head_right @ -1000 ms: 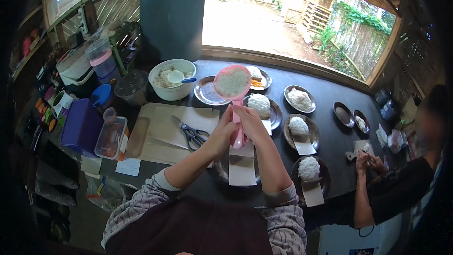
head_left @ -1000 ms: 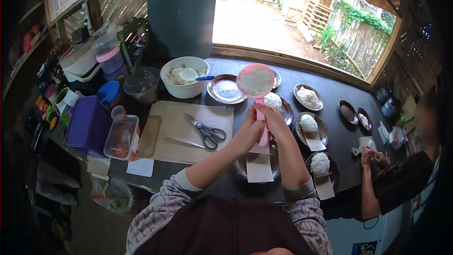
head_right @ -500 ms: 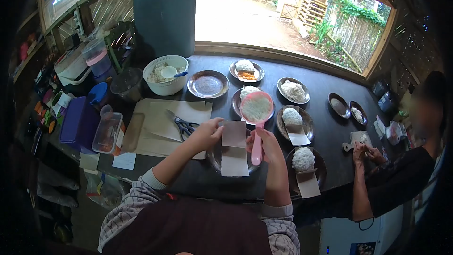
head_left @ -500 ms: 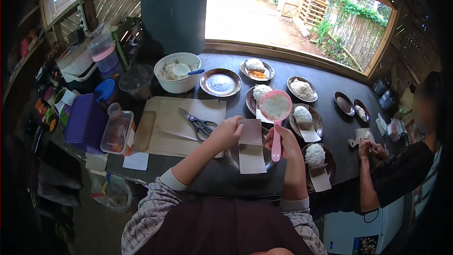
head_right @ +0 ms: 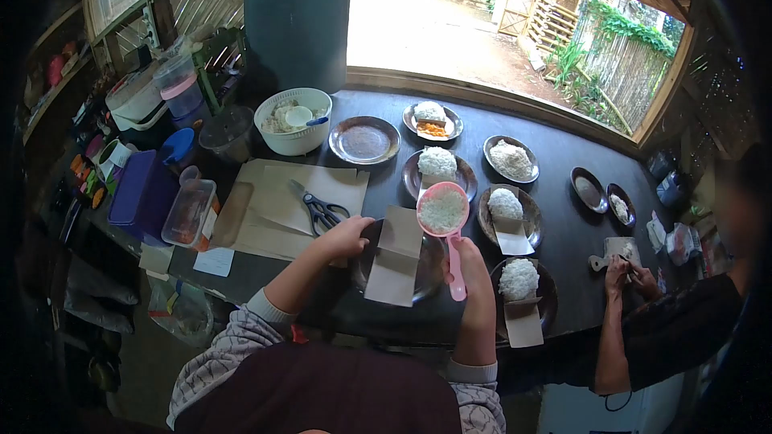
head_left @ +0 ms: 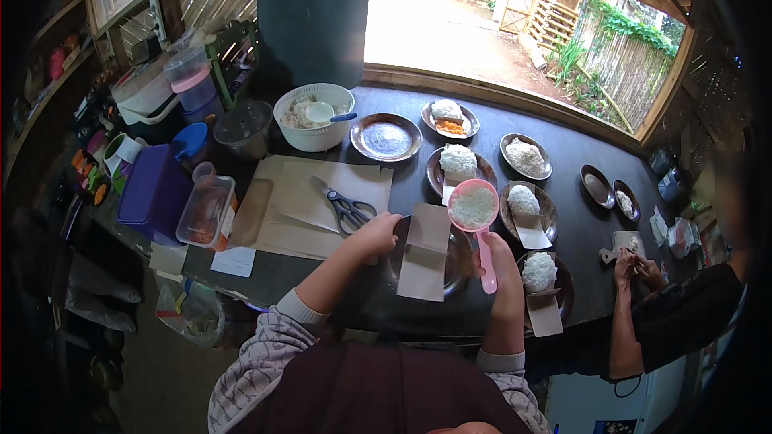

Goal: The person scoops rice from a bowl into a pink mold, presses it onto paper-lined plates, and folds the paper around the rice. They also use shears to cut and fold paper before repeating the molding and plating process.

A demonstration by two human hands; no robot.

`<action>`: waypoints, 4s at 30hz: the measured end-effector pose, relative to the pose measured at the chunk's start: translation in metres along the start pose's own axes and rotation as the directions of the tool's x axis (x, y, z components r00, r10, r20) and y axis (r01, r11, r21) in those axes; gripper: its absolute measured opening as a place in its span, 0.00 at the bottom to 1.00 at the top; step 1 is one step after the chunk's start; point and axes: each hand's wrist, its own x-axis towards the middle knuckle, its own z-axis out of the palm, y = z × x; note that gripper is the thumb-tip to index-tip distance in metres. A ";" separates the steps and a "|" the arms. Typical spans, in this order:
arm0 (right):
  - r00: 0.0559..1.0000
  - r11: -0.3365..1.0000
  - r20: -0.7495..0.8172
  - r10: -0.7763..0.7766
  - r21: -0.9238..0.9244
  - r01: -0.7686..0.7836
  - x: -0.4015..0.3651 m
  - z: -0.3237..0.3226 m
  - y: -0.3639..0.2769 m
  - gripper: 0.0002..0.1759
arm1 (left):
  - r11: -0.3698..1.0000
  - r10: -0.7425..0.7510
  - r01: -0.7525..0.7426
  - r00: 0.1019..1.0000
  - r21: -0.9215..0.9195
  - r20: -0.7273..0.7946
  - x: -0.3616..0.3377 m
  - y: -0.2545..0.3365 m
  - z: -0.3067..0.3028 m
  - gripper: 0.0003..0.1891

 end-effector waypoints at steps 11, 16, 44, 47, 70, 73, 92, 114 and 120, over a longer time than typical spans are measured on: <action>1.000 0.999 0.021 0.000 0.052 -0.002 -0.034 -0.007 0.026 0.13 | 0.957 0.284 -0.268 0.945 -0.110 0.165 0.022 0.008 0.005 0.22; 1.000 0.990 0.024 -0.011 0.142 0.007 -0.046 -0.013 0.029 0.12 | 0.906 0.418 -0.405 0.902 0.123 -0.106 -0.009 0.029 0.002 0.16; 0.864 0.356 0.137 -0.485 -0.872 0.337 -0.075 0.027 0.028 0.22 | 0.854 0.484 -0.437 0.866 -0.282 0.125 -0.042 0.018 0.004 0.08; 0.836 0.299 0.180 -0.518 -0.878 0.374 -0.072 0.024 0.032 0.22 | 0.856 0.474 -0.422 0.872 -0.298 0.125 -0.042 0.017 0.004 0.08; 0.866 0.291 0.145 -0.478 -0.904 0.312 -0.086 0.041 0.006 0.23 | 0.902 0.392 -0.365 0.916 -0.231 0.082 -0.047 0.017 -0.006 0.07; 0.862 0.258 0.196 -0.468 -0.902 0.346 -0.085 0.045 0.001 0.24 | 0.906 0.388 -0.372 0.920 -0.202 0.048 -0.046 0.013 -0.008 0.07; 0.904 0.032 0.314 -0.290 -0.941 0.337 -0.079 0.052 0.000 0.22 | 0.891 0.415 -0.401 0.910 -0.211 0.020 -0.042 0.004 0.000 0.04; 0.914 0.069 0.289 -0.284 -0.945 0.320 -0.071 0.040 0.013 0.22 | 0.932 0.337 -0.320 0.937 -0.173 0.086 -0.045 0.015 0.003 0.09; 0.890 -0.023 0.363 -0.276 -0.928 0.371 -0.068 0.039 0.007 0.23 | 0.942 0.317 -0.305 0.946 -0.144 0.071 -0.045 0.016 0.003 0.11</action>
